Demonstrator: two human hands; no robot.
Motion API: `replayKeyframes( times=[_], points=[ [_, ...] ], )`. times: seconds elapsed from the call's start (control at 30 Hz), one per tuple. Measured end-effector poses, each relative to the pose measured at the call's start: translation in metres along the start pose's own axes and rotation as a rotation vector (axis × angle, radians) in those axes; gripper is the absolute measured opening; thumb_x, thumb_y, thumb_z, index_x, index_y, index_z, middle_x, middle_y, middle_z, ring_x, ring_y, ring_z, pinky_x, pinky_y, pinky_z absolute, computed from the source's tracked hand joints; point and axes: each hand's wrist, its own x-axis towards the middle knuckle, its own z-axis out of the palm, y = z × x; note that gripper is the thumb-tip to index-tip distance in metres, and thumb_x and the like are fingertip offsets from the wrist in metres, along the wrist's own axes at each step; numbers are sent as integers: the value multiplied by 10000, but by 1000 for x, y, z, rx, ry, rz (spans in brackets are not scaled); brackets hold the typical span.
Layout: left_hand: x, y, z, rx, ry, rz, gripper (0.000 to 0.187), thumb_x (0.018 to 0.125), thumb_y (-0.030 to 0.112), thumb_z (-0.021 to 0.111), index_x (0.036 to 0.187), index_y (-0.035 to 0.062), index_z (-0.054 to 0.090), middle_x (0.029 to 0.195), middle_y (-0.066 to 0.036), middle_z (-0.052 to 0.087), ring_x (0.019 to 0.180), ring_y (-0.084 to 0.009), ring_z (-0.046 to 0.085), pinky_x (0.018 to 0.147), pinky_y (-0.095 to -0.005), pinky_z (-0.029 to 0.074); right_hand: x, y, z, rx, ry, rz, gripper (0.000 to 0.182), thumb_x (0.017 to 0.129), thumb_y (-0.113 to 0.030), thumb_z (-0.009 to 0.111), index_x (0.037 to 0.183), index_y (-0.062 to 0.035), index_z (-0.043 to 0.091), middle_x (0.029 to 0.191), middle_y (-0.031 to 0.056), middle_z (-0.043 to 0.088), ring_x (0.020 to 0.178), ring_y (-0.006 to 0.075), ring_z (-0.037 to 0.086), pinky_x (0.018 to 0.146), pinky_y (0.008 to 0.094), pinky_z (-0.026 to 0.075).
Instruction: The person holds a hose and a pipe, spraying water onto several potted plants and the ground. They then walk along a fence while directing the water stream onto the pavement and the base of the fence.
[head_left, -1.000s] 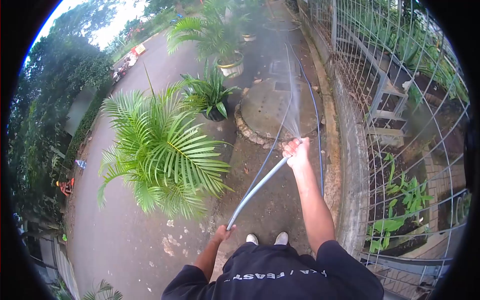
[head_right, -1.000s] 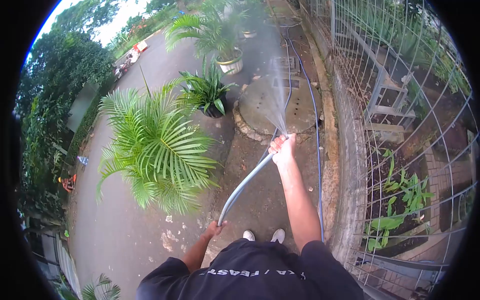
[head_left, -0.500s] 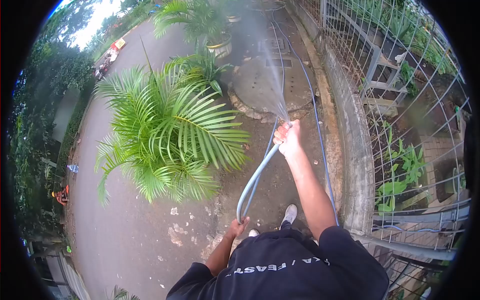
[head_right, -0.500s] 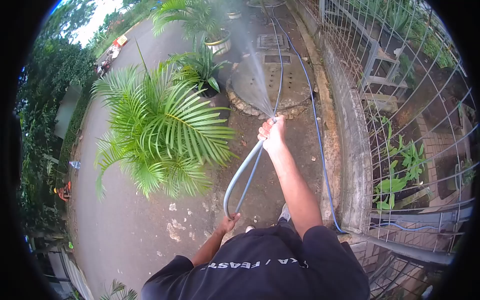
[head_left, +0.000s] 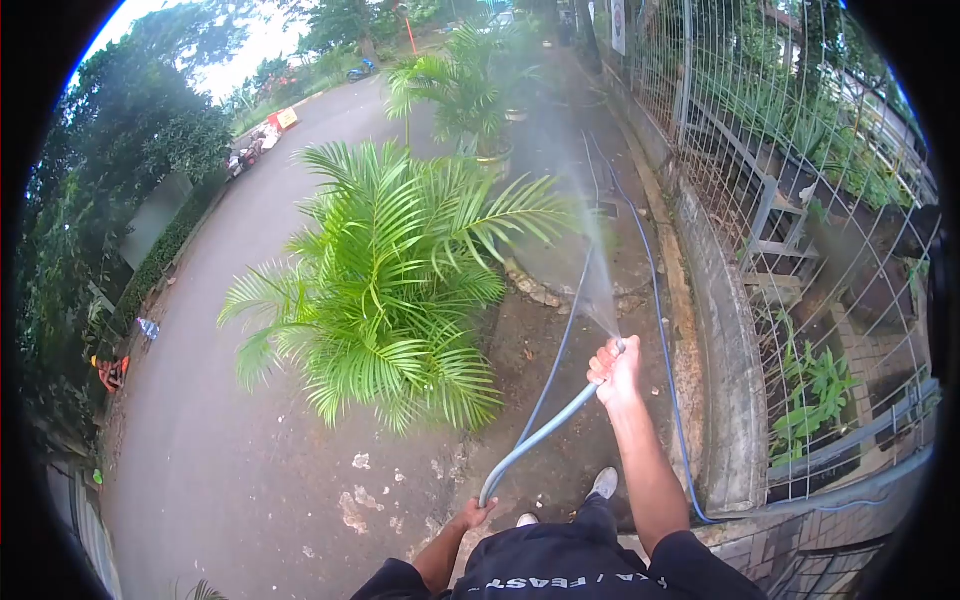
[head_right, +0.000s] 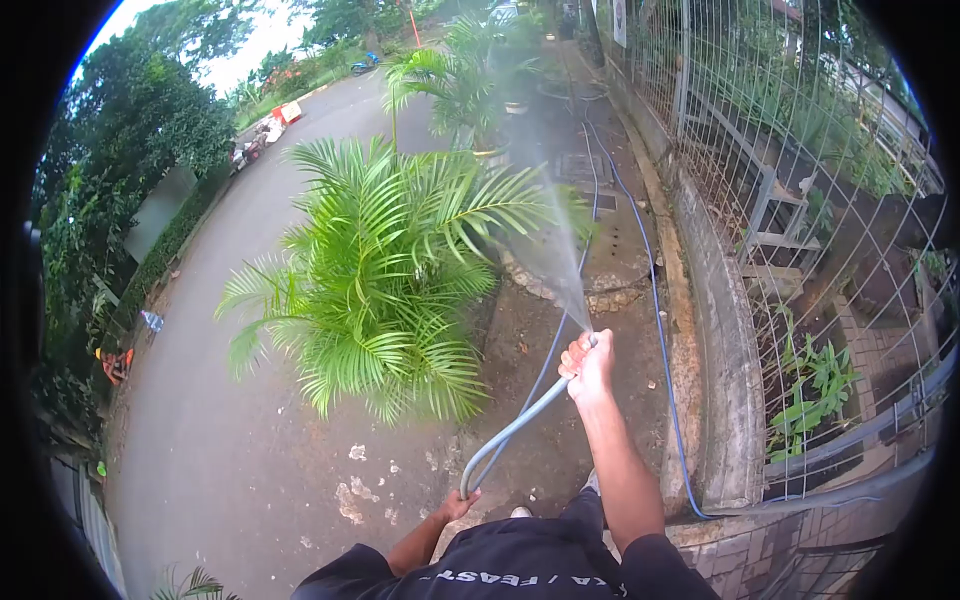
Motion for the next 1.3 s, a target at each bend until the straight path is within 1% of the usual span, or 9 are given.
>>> replayKeyframes(
  times=[0.07, 0.23, 0.33, 0.6, 0.9, 0.93, 1.0, 1.07, 1.3],
  points=[
    [-13, -16, -4, -6, 17, -1, 657, 834, 649, 523, 956, 22, 673, 862, -211, 663, 897, -309, 643, 795, -424, 479, -11, 13, -8, 55, 100, -38, 333, 868, -323, 353, 575, -167, 336, 436, -41, 228, 344, 98, 195, 337, 265, 168],
    [-54, -12, -12, 158, 18, 101, 654, 820, 643, 540, 915, 12, 683, 874, -244, 664, 905, -383, 643, 772, -434, 490, -38, 14, -12, 63, 105, -78, 322, 862, -326, 363, 580, -173, 332, 437, -41, 231, 343, 101, 203, 334, 264, 163],
    [-55, -20, -13, 252, -90, 79, 700, 817, 667, 535, 908, -12, 675, 833, -219, 665, 845, -355, 646, 750, -434, 486, -46, -3, -2, 31, 150, -177, 386, 903, -374, 345, 576, -169, 325, 435, -39, 233, 339, 102, 207, 323, 262, 166],
    [-89, 23, -8, 269, -19, 279, 639, 853, 601, 527, 820, -24, 655, 729, -264, 616, 738, -422, 614, 676, -459, 477, -81, -67, -18, -111, 193, -351, 417, 925, -399, 319, 581, -163, 324, 447, -36, 230, 328, 101, 183, 310, 271, 141],
    [-126, 67, 32, 369, -104, 435, 581, 874, 556, 529, 771, -1, 659, 724, -262, 619, 707, -430, 606, 639, -482, 466, -126, -134, -100, -231, 287, -418, 440, 925, -472, 323, 606, -170, 342, 449, -43, 233, 324, 105, 204, 296, 274, 170],
    [-132, 71, 33, 352, -92, 445, 558, 860, 542, 554, 798, 0, 669, 767, -271, 624, 756, -436, 611, 662, -476, 478, -135, -138, -106, -231, 288, -414, 440, 925, -472, 323, 606, -170, 342, 449, -43, 233, 324, 105, 204, 296, 274, 170],
    [-147, 67, 42, 337, -76, 450, 537, 847, 528, 579, 825, 1, 679, 809, -280, 630, 804, -442, 617, 685, -471, 491, -151, -144, -117, -245, 277, -406, 442, 928, -474, 321, 608, -171, 342, 450, -41, 233, 322, 109, 204, 296, 276, 165],
    [-148, 55, 58, 357, 45, 538, 464, 865, 448, 579, 799, -3, 665, 768, -262, 628, 747, -429, 610, 657, -478, 471, -164, -146, -131, -268, 285, -401, 440, 927, -472, 322, 607, -171, 341, 448, -41, 231, 319, 110, 200, 296, 277, 162],
    [-207, 38, 131, 385, 91, 518, 451, 863, 439, 584, 803, -1, 662, 772, -255, 631, 748, -439, 599, 653, -469, 472, -238, -164, -183, -263, 309, -357, 486, 935, -533, 288, 623, -165, 346, 462, -41, 221, 327, 116, 175, 305, 289, 158]
  ],
)
